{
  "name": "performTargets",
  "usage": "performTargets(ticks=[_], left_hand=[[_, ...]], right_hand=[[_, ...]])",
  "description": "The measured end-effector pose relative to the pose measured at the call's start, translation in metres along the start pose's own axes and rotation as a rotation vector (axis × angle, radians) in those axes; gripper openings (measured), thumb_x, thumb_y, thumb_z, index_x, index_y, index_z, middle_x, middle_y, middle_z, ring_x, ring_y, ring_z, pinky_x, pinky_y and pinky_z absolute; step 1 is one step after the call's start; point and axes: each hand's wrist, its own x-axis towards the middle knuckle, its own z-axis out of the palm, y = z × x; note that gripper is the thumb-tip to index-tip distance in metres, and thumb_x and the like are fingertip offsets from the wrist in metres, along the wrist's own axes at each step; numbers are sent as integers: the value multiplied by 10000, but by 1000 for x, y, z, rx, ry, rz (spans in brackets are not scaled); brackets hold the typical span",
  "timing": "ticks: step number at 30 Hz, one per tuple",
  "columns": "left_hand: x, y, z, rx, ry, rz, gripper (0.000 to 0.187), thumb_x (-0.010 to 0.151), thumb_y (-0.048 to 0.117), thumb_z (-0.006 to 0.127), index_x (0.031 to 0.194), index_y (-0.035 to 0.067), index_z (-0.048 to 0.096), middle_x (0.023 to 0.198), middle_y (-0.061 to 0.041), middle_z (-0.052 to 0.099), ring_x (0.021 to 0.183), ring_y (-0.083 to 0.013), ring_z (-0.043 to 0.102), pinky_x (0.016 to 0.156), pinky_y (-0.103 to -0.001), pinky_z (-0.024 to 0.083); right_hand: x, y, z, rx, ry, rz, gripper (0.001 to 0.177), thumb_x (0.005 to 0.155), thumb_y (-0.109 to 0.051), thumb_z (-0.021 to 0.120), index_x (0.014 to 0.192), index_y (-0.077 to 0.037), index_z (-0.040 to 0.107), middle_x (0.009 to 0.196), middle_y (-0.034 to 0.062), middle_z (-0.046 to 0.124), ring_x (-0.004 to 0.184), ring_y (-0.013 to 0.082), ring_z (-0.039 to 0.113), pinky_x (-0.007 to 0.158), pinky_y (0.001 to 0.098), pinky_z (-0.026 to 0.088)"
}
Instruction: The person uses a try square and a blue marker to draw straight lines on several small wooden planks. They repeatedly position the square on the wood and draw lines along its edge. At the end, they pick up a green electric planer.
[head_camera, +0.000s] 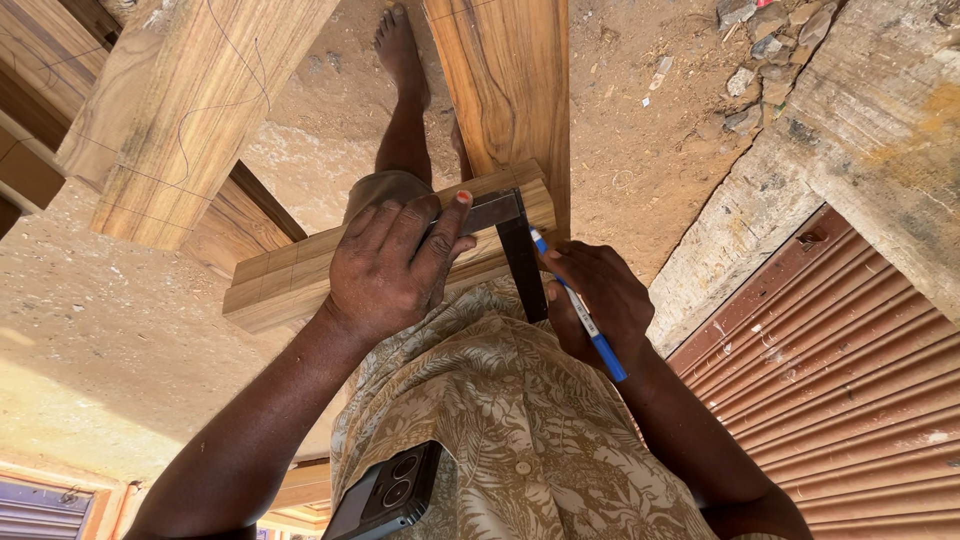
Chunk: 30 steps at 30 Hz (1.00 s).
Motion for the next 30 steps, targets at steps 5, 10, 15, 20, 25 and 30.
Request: performTargets(ticks=[5, 10, 15, 20, 25, 30], left_hand=[[0, 1, 0, -8, 8, -11, 468, 1004, 307, 795, 1361, 27, 682, 1066, -104, 670, 925, -207, 668, 792, -347, 568], [-1, -1, 1, -5, -1, -10, 483, 982, 339, 798, 1343, 38, 686, 1066, -111, 680, 945, -220, 676, 805, -364, 569], [-2, 2, -4, -8, 19, -33, 446, 1000, 324, 794, 1348, 65, 693, 1080, -93, 671, 965, -213, 682, 819, -362, 572], [-19, -2, -18, -25, -26, -74, 427, 988, 317, 804, 1326, 72, 714, 1069, -106, 676, 888, -196, 663, 719, -348, 530], [-24, -6, -22, -26, -37, -84, 425, 981, 303, 804, 1318, 57, 724, 1047, -114, 677, 872, -202, 657, 702, -358, 522], [-25, -8, -19, -28, -7, -70, 430, 973, 316, 819, 1307, 65, 714, 1053, -90, 659, 972, -218, 680, 798, -374, 569]], right_hand=[[-13, -8, -12, -52, -107, 38, 165, 997, -23, 648, 1144, 47, 674, 1061, 205, 750, 986, 362, 771, 879, 411, 639], [-3, -3, -5, 28, 14, 9, 252, 1011, -68, 652, 1227, 61, 635, 1150, 217, 722, 1072, 367, 745, 918, 403, 634], [12, 0, 5, -142, -78, -32, 232, 1011, -67, 679, 1224, 21, 655, 1215, 223, 719, 1163, 373, 674, 972, 442, 587], [4, -7, 4, -133, -74, -32, 269, 1010, -40, 680, 1267, 29, 642, 1269, 251, 690, 1217, 398, 647, 1007, 451, 577], [4, -11, 7, -151, -75, -2, 276, 1000, -20, 682, 1270, 20, 644, 1274, 245, 680, 1236, 396, 638, 1022, 456, 569], [5, -13, 9, -161, -52, -4, 256, 1014, -27, 686, 1263, 21, 647, 1281, 235, 685, 1221, 393, 651, 1017, 447, 569]])
